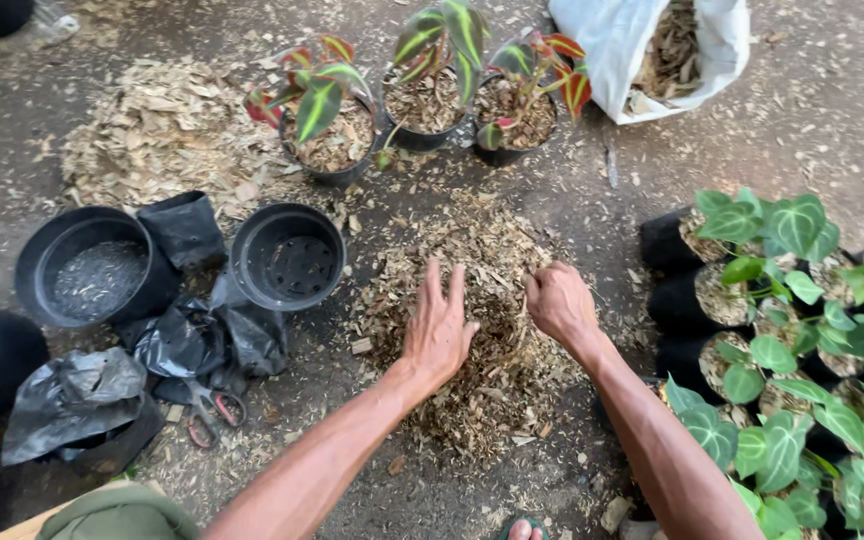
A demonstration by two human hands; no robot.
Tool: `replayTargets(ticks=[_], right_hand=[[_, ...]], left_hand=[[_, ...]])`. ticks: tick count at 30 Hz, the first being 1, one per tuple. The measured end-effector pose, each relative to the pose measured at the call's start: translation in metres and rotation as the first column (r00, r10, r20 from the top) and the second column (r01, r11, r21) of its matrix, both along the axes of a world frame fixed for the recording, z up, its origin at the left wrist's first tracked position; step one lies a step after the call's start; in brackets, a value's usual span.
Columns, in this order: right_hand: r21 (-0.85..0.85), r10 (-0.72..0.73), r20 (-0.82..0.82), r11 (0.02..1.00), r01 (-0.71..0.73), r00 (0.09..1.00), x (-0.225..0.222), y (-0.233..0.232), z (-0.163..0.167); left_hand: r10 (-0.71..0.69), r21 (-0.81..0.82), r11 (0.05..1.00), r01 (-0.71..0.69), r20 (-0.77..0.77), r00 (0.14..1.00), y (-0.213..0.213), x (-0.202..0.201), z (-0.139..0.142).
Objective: The person handles potted plants and wood chips, moving pots and spreading wood chips on the ground. They pick up and place down several potted plants and gather wood chips by hand.
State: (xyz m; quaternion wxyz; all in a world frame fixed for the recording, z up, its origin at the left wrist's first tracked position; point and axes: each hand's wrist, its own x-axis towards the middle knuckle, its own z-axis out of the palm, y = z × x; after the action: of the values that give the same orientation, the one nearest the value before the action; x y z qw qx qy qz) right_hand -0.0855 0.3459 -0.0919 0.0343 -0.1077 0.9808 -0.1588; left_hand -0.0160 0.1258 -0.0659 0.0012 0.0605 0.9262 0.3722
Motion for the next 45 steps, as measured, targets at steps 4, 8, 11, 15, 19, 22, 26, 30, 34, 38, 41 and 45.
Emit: replayTargets(ticks=[4,8,11,15,19,22,26,30,34,38,41,45], right_hand=[[0.010,-0.113,0.293,0.993,0.115,0.949,0.001,-0.023,0.023],[0.280,-0.001,0.224,0.958,-0.064,0.975,0.009,-0.058,0.065],[0.148,0.123,0.113,0.979,-0.139,0.986,0.010,-0.075,0.088],[-0.144,0.007,0.356,0.988,0.048,0.935,0.010,-0.086,0.104],[-0.232,0.074,0.348,0.973,0.009,0.934,0.016,-0.092,0.129],[-0.247,0.027,0.434,0.965,0.090,0.900,0.030,-0.097,0.157],[-0.326,-0.112,0.640,0.856,0.401,0.760,0.049,-0.102,0.199],[-0.440,-0.151,0.648,0.725,0.529,0.746,0.073,-0.103,0.236],[-0.459,-0.156,0.690,0.661,0.593,0.707,0.093,-0.098,0.273],[-0.504,-0.133,0.689,0.619,0.602,0.713,0.094,-0.097,0.306],[-0.488,-0.157,0.661,0.653,0.580,0.734,0.080,-0.107,0.319],[-0.449,-0.240,0.562,0.715,0.536,0.792,0.056,-0.128,0.344]], left_hand=[[-0.116,-0.040,0.989,0.145,0.408,0.906,-0.019,-0.014,0.020],[-0.059,0.055,0.996,0.067,-0.128,0.990,-0.036,-0.014,0.024],[-0.006,0.027,1.000,0.001,0.158,0.987,-0.045,-0.012,0.021],[0.018,-0.021,1.000,-0.018,0.021,1.000,-0.049,-0.001,0.023],[0.062,0.133,0.988,-0.085,0.167,0.984,-0.051,0.026,0.042],[0.075,0.210,0.968,-0.139,0.286,0.955,-0.052,0.050,0.070],[0.082,0.227,0.957,-0.180,0.384,0.920,-0.047,0.069,0.121],[0.103,0.245,0.937,-0.250,0.490,0.866,-0.036,0.078,0.175],[0.164,0.268,0.906,-0.326,0.490,0.856,-0.020,0.072,0.232],[0.213,0.259,0.845,-0.468,0.639,0.739,-0.009,0.064,0.286],[0.251,0.213,0.839,-0.501,0.666,0.703,-0.008,0.045,0.305],[0.260,0.265,0.839,-0.474,0.570,0.779,-0.026,0.018,0.323]])
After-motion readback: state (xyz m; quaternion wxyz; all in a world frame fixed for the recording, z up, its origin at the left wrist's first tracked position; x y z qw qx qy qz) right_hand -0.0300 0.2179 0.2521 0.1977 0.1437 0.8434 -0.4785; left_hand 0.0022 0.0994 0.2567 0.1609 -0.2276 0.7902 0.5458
